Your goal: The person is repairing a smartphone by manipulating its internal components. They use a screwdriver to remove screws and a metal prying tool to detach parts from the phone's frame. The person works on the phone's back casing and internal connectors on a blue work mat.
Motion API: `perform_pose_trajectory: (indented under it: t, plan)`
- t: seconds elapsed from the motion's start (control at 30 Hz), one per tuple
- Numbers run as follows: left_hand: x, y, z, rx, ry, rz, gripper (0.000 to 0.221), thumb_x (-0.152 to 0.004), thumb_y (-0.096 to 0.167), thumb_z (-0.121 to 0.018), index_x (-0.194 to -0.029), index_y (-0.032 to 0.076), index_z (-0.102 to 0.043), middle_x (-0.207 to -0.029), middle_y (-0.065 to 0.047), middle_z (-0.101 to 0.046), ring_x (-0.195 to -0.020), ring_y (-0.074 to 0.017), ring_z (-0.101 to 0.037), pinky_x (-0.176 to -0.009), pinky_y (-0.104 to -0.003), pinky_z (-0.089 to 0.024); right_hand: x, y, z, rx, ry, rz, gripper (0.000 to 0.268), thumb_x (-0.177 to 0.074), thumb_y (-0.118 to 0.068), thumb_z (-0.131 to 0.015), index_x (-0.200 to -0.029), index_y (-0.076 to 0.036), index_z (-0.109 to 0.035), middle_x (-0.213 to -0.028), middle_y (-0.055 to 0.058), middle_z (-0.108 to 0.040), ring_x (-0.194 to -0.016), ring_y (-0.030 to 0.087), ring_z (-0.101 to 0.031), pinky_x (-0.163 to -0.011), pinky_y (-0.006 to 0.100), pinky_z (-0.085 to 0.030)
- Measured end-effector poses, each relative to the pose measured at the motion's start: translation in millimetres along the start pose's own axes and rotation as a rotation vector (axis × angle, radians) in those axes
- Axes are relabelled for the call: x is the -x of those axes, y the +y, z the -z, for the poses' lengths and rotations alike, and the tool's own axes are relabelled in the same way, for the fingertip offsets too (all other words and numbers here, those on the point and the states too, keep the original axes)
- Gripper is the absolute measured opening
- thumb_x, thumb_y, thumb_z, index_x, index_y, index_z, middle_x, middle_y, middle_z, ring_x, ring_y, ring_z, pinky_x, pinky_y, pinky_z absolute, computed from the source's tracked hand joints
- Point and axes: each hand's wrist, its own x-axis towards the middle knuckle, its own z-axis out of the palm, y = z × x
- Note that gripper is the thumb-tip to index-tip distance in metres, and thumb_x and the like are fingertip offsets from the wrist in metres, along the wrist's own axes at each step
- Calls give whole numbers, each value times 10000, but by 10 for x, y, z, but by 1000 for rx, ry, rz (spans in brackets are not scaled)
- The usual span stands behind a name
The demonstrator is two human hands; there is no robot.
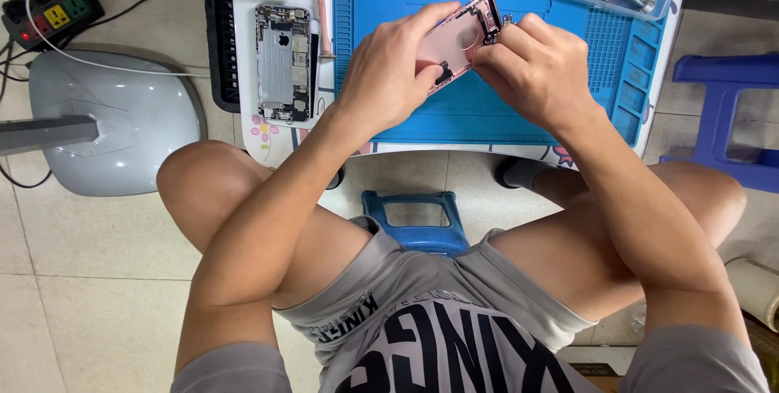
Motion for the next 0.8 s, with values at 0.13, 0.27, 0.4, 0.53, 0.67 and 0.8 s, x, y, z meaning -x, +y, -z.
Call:
perform_pose_trajectory:
  t: [0.13, 0.27, 0.4, 0.53, 0.67, 0.8]
  plan:
    - [-14, -59, -45, 74, -38, -4, 790, -837, 208, -868, -1522, 210, -474, -1288, -132, -763, -996, -386, -707, -740, -476, -525, 48, 64, -6, 7, 3, -5, 188, -1180, -288, -790, -1009, -214, -773, -810, -31, -554, -715, 176, -474, -541, 288, -348]
    - [-48, -97, -133, 63, -63, 39, 882, -792, 208, -919, -1533, 255, -444, -1325, -122, -747, -1071, -397, -688, -769, -490, -533, 106, 113, -40, -3, 7, -4, 180, -1169, -282, -814, -1009, -208, -776, -809, -29, -565, -704, 168, -474, -531, 284, -344]
    - [-122, -105, -172, 25, -28, 21, 760, -828, 245, -882, -1481, 245, -494, -1251, -105, -776, -1000, -387, -723, -713, -488, -553, 136, 163, -86, 4, -61, -9, 221, -1156, -236, -818, -949, -225, -743, -823, -52, -584, -747, 168, -512, -524, 297, -373]
    - [-143, -89, -275, -28, 82, 69, 692, -811, 431, -889, -1401, 271, -566, -1272, -34, -779, -1068, -359, -732, -727, -502, -572, 52, 116, -76, -41, -79, 7, 270, -1122, -205, -808, -877, -195, -695, -856, -35, -624, -750, 184, -534, -520, 315, -400]
    - [-100, 7, -270, -43, 123, 24, 552, -807, 353, -849, -1312, 250, -651, -1223, -7, -783, -1034, -338, -739, -680, -481, -586, 36, 78, 41, 1, -134, 13, 226, -1133, -227, -744, -916, -211, -684, -867, -52, -605, -767, 171, -529, -512, 293, -419]
    - [-94, 9, -350, -107, 183, -48, 558, -826, 327, -901, -1315, 215, -655, -1193, -34, -776, -997, -354, -735, -658, -491, -571, 131, 135, 415, -80, -174, -145, 153, -1086, -256, -850, -1028, -182, -729, -950, -25, -673, -832, 194, -638, -524, 329, -403]
